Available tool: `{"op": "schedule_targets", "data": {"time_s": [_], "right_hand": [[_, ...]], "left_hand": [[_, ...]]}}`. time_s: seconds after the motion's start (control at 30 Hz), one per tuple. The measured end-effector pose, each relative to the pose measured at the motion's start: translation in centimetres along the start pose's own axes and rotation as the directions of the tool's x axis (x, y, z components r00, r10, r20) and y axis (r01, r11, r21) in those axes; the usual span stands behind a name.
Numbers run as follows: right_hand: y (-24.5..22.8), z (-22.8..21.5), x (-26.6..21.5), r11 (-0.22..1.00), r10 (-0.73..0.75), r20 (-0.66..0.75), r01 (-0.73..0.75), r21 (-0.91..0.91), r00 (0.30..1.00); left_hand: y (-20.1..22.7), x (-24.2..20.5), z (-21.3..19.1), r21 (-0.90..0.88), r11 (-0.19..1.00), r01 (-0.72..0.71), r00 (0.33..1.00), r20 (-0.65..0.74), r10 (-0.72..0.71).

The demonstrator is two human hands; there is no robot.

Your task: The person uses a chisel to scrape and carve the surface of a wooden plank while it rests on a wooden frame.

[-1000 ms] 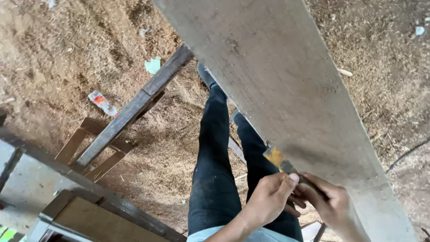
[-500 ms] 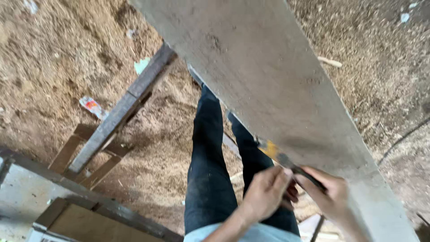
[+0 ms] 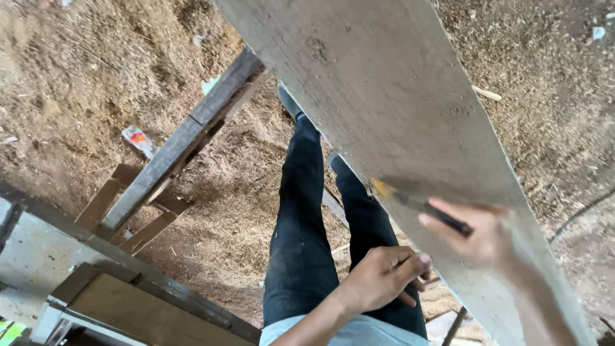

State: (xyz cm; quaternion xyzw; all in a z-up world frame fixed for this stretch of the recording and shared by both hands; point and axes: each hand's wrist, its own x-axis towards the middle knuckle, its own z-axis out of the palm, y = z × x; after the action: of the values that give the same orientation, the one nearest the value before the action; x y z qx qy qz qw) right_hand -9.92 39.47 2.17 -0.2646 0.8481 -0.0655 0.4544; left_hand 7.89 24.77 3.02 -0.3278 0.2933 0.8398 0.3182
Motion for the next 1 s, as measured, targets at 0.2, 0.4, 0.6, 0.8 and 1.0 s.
{"op": "schedule_targets", "data": {"time_s": [0.2,0.4,0.6,0.8,1.0], "right_hand": [[2.1,0.4,1.3,0.917,-0.399,-0.046,0.398,-0.023,0.916],[1.0,-0.3,-0.1,0.903,-0.294,-0.066,0.299,0.308,0.954],[-0.5,-1.9,-1.0,0.839,-0.448,0.066,0.445,-0.313,0.892],[1.3,-2.6,-0.4,0.606,-0.672,0.210,0.690,-0.396,0.710],[0.4,-3.5,-3.1,0.770,-0.633,-0.139,0.602,-0.210,0.761]], "left_hand": [[2.1,0.1,1.5,0.037,0.998,-0.053,0.998,-0.026,0.054],[2.6,1.6,2.0,-0.029,0.946,-0.323,0.944,-0.077,0.320],[0.1,4.0,3.5,-0.663,0.741,-0.108,0.978,0.065,0.200],[-3.4,5.9,2.8,-0.801,0.595,-0.064,0.920,0.185,0.347],[-2.1,5.4,4.0,-0.762,0.647,0.029,0.900,0.301,0.314]]}}
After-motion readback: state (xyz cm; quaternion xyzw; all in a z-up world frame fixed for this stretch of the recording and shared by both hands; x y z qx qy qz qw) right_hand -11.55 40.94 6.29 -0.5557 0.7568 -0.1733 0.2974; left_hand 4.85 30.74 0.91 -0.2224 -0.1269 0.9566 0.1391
